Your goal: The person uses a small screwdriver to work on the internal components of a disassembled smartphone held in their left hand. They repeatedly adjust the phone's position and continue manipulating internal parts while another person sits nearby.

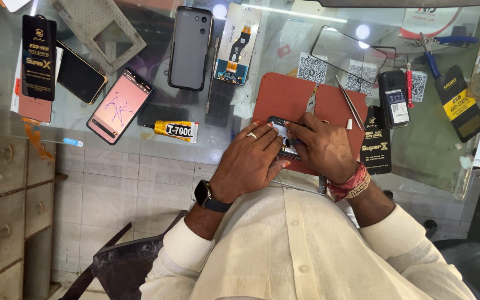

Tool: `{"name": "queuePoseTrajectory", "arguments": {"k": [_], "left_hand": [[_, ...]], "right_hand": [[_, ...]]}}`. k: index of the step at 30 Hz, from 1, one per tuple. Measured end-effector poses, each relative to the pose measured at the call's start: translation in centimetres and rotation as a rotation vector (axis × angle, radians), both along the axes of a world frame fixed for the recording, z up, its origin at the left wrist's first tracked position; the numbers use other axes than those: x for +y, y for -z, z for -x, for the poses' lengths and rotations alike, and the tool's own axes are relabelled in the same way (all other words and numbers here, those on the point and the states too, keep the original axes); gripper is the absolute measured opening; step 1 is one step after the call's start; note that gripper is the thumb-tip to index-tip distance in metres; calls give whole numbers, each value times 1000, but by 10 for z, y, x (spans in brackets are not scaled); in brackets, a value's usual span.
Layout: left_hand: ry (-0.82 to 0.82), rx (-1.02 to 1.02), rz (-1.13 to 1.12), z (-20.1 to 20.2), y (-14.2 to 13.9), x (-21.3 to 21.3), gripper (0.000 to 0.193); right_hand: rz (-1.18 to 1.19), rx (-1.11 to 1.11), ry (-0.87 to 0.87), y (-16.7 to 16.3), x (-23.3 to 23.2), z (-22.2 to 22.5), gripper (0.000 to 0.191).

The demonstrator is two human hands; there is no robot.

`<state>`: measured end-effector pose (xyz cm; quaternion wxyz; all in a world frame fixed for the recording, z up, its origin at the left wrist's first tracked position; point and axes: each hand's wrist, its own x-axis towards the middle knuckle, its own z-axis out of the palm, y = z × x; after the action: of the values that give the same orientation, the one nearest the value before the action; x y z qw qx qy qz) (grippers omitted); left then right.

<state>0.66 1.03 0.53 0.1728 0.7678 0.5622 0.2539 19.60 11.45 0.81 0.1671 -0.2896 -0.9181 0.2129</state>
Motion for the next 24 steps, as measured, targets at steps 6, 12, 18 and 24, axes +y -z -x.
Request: {"name": "queuePoseTrajectory", "arguments": {"k": [6,12,18,24], "left_hand": [[9,6,43,0,1,2,47],[19,-16,44,2,-5,7,46],[-37,-64,79,15,-1,8,46],[-11,-166,76,29,12,7,37]], "right_hand": [[9,76,44,7,-2,0,32],[-94,-35,-17,5,0,-1,43],[89,195,79,2,8,-25,34],[239,66,-92,-13,10,-75,41]]}}
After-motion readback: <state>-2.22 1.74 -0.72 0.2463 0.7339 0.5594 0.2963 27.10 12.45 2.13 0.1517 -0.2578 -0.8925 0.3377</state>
